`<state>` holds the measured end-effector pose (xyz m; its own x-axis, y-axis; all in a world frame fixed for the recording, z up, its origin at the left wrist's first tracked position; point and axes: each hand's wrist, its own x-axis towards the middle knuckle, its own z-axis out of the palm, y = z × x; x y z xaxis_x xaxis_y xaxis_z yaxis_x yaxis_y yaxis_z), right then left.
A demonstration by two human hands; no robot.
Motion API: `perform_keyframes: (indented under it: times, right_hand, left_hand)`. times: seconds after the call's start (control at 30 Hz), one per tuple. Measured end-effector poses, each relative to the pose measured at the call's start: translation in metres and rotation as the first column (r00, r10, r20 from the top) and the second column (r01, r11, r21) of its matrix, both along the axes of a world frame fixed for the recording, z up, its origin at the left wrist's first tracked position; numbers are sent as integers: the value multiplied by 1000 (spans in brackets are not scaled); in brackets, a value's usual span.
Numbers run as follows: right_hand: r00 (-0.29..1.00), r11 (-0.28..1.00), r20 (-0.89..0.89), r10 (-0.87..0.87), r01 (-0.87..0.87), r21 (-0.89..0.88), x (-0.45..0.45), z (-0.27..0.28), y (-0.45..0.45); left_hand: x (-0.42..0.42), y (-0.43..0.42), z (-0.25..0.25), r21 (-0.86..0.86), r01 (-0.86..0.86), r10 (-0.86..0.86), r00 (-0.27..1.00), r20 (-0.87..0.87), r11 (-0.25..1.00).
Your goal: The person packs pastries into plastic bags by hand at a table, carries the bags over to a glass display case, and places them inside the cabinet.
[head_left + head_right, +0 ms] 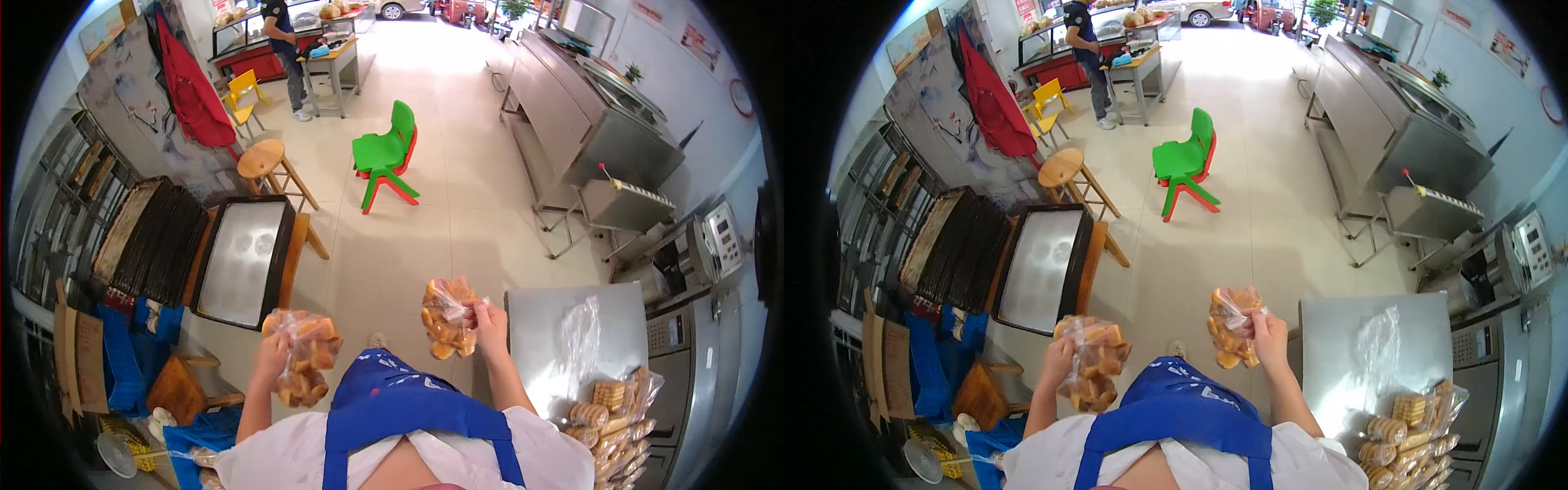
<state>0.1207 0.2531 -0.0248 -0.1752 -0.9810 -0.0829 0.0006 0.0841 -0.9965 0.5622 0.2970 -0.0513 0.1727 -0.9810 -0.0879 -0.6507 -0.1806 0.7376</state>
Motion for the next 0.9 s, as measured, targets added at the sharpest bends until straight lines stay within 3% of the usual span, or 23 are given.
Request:
perform_keyframes:
  times: [0.1, 0.13, 0.33, 0.47, 0.57, 0.7, 0.8, 0.9]
  right_hand:
    - [989, 989, 17, -144, 144, 35, -2, -2, -48]
    - [982, 981, 20, -190, 189, 48, -4, -3, -64]
    - [941, 935, 14, -339, 335, 116, -18, -28, -136]
    - [945, 935, -25, -325, 325, 138, -35, -54, -189]
    - [972, 967, -7, -233, 233, 105, -51, -58, -233]
    - [983, 977, -27, -181, 183, 112, -71, -62, -283]
    - [992, 970, -94, -87, 106, 217, -76, -44, -318]
    - [998, 973, -67, -4, 20, 231, -88, -67, -350]
  left_hand:
    - [3, -70, -16, -120, 40, -43, 999, -23, 992]
    - [0, -92, -7, 104, -34, 41, 997, -60, 994]
    - [-5, -213, -6, 64, 129, -126, 991, -51, 990]
    - [-16, -266, 1, -25, 113, -113, 993, 31, 993]
    - [-32, -291, 16, 45, 25, -24, 1000, -9, 999]
    - [-32, -323, 4, 11, -4, 4, 999, 43, 1000]
    - [-28, -344, -8, 42, -90, 85, 991, 100, 995]
    - [-32, -354, -5, 61, -134, 129, 989, 69, 989]
